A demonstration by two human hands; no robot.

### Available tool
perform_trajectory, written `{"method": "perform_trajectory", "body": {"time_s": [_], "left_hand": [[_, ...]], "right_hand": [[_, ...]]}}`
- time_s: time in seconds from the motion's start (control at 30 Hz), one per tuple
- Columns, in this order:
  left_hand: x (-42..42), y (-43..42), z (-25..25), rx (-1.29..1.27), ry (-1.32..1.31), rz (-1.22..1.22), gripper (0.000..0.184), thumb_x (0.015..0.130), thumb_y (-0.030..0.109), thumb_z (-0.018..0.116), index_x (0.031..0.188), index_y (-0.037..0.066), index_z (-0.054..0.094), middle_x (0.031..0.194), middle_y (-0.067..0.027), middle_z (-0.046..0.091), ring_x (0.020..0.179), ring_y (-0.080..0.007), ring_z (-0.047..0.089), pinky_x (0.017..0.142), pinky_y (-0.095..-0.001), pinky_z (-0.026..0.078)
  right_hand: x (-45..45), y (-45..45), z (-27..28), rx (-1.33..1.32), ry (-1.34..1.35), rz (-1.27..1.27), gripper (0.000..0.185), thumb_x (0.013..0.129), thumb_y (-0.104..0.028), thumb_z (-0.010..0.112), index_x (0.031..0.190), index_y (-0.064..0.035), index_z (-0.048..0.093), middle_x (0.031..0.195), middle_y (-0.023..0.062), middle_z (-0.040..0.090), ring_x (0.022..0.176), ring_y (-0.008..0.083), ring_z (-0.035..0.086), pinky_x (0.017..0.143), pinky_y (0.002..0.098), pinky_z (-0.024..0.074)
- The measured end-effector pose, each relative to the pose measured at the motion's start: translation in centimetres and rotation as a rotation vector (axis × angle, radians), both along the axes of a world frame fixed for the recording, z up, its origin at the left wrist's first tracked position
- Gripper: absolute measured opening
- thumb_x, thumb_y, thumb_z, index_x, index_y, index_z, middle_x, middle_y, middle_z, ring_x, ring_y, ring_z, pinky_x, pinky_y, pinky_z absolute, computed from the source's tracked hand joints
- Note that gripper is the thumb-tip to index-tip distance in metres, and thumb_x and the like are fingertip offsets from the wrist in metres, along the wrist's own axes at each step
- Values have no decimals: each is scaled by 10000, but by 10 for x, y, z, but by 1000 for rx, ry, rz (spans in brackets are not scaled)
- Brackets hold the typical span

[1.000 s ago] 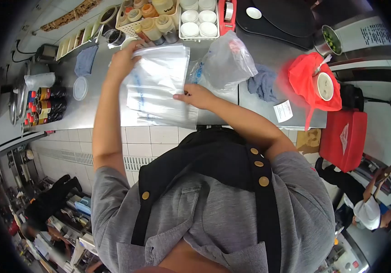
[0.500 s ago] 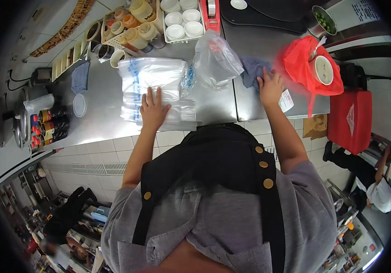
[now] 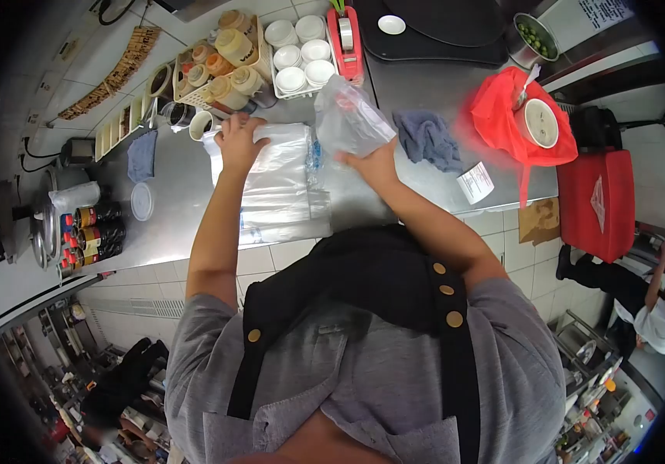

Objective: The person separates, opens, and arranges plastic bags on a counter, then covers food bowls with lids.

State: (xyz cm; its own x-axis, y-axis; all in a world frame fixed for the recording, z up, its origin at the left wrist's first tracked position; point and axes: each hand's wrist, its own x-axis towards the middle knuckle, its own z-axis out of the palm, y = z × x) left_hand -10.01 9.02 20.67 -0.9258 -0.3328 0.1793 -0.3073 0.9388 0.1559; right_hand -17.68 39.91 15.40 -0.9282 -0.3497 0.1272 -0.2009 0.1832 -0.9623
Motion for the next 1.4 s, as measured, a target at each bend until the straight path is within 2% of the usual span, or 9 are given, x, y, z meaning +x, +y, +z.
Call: {"method": "perform_trajectory", "body": {"time_s": [0.13, 0.3, 0.43, 0.5, 0.63, 0.77, 0.9, 1.07, 1.4], "left_hand": [[-13, -11, 3, 43, -38, -164, 254, 709, 319, 859, 925, 261, 739, 1166, 41, 597, 1167, -229, 506, 950, -494, 361], [-7, -13, 12, 52, -36, -201, 115, 848, 273, 755, 881, 171, 713, 997, 23, 662, 1052, -222, 586, 927, -487, 372], [8, -14, 43, 196, 31, -269, 85, 871, 220, 725, 880, 137, 708, 958, -11, 686, 979, -241, 640, 885, -427, 431], [15, -16, 49, 128, 92, -309, 67, 861, 187, 731, 877, 127, 707, 942, -11, 693, 947, -239, 649, 868, -410, 448], [13, -12, 57, 10, 293, -426, 75, 829, 153, 750, 863, 119, 692, 941, -21, 696, 907, -243, 651, 858, -410, 455], [23, -7, 63, 81, 160, -447, 140, 818, 142, 780, 889, 91, 671, 914, -65, 717, 875, -273, 674, 797, -390, 499], [33, 0, 89, 446, 90, -182, 139, 860, 112, 788, 936, 48, 691, 849, -58, 721, 724, -181, 652, 704, -314, 513], [42, -19, 106, 898, 27, -104, 161, 956, 151, 732, 1014, 1, 719, 852, 28, 691, 771, -49, 581, 711, -216, 469], [47, -19, 161, 1023, -78, -180, 137, 950, 131, 728, 1009, 10, 700, 895, 25, 683, 817, -55, 579, 754, -223, 478]], "right_hand": [[-46, 9, 10, -1, -151, 186, 1195, 541, -439, 987, 1482, 6, 399, 1499, 226, 425, 1378, 402, 375, 1187, 462, 275], [-69, 45, 30, 695, 267, 330, 1144, 557, -470, 972, 1472, -11, 462, 1481, 236, 478, 1359, 448, 444, 1124, 507, 393], [-13, 46, 109, 1363, -102, 762, 823, 714, -575, 847, 1288, -25, 634, 1281, 170, 666, 1215, 380, 609, 992, 499, 496], [14, 35, 132, 1113, 7, 917, 661, 788, -561, 782, 1157, -25, 673, 1077, 157, 722, 1083, 359, 667, 928, 478, 519], [30, -38, 136, 467, 423, 608, 494, 826, -314, 774, 1216, -55, 616, 1098, 150, 650, 1083, 365, 624, 884, 483, 516], [17, -99, 117, 448, 684, 292, 387, 824, -221, 770, 1159, -64, 657, 1098, 144, 662, 1023, 372, 625, 864, 439, 513], [-8, -121, 105, 384, 280, 560, 308, 856, -279, 766, 1042, -39, 714, 954, 146, 702, 884, 347, 666, 789, 443, 532], [-21, -111, 131, 117, -422, 655, 256, 949, -283, 730, 1014, -37, 758, 836, 41, 718, 707, 132, 621, 651, 285, 491], [-15, -96, 154, -50, -562, 780, 253, 825, -160, 860, 981, -20, 719, 848, 12, 697, 719, 82, 599, 640, 259, 482]]}}
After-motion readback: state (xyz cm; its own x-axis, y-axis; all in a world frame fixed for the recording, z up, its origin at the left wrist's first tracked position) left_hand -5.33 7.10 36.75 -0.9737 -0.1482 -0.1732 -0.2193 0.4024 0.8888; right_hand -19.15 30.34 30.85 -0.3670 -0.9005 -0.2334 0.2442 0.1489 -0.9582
